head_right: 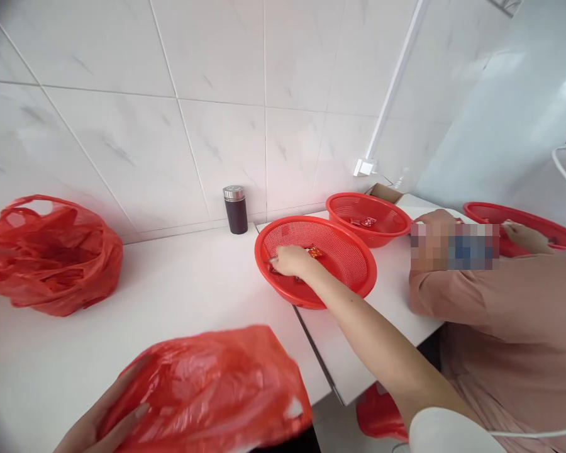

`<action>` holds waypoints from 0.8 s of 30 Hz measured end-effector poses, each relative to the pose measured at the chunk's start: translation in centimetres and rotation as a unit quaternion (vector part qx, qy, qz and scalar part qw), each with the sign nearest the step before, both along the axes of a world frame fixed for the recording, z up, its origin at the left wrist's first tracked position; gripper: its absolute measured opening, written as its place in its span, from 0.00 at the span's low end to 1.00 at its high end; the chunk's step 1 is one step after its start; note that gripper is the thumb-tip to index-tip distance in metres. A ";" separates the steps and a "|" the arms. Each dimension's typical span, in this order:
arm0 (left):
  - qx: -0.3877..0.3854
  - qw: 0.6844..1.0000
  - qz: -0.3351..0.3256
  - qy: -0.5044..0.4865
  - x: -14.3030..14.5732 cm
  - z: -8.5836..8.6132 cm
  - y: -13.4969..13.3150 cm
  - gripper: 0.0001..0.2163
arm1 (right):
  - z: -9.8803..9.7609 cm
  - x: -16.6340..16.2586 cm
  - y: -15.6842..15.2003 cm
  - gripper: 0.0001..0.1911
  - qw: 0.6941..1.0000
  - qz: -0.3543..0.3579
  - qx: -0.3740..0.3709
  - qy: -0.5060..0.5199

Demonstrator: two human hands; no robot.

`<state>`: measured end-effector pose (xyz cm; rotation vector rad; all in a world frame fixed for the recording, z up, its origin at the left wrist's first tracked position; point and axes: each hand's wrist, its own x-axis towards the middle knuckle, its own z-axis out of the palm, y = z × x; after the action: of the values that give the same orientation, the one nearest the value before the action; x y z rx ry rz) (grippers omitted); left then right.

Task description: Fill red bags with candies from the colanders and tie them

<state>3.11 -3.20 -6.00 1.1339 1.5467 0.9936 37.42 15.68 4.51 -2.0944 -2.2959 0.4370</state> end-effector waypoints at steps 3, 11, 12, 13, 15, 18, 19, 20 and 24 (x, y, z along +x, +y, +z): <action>0.032 0.997 0.039 0.055 1.3 0.6 0.5 0.32 | 2.4 -0.4 -1.1 0.17 0.994 0.023 0.021 0.102; 0.005 0.998 -0.013 0.067 3.3 0.2 2.5 0.33 | -0.8 -6.3 -6.7 0.16 0.896 0.237 -0.198 0.318; 0.003 0.998 -0.017 0.059 3.4 0.3 2.6 0.33 | -1.4 -6.9 -7.1 0.16 0.917 0.235 -0.158 0.280; 0.002 0.998 -0.019 0.053 3.6 0.3 2.6 0.33 | -1.8 -7.2 -7.4 0.16 0.933 0.226 -0.109 0.257; -0.001 0.998 -0.027 0.051 3.6 0.3 2.5 0.32 | -1.7 -7.2 -7.4 0.17 0.943 0.201 -0.029 0.262; 0.004 0.995 -0.055 0.080 3.2 0.1 2.3 0.29 | -0.2 -5.4 -5.7 0.16 0.941 0.170 0.020 0.292; 0.013 0.993 -0.064 0.094 3.1 0.0 2.3 0.28 | 0.3 -4.4 -4.6 0.15 0.949 0.153 0.043 0.271; 0.024 0.991 -0.071 0.108 2.9 -0.1 2.2 0.27 | 0.7 -3.3 -3.4 0.15 0.963 0.132 0.071 0.224; 0.067 0.980 -0.082 0.167 2.6 0.3 1.4 0.24 | -0.2 1.0 1.4 0.26 0.997 0.058 0.038 -0.025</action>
<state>5.70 -1.81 -5.72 1.5606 1.6308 0.8371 38.45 17.04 4.27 -1.9678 -2.4292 0.2984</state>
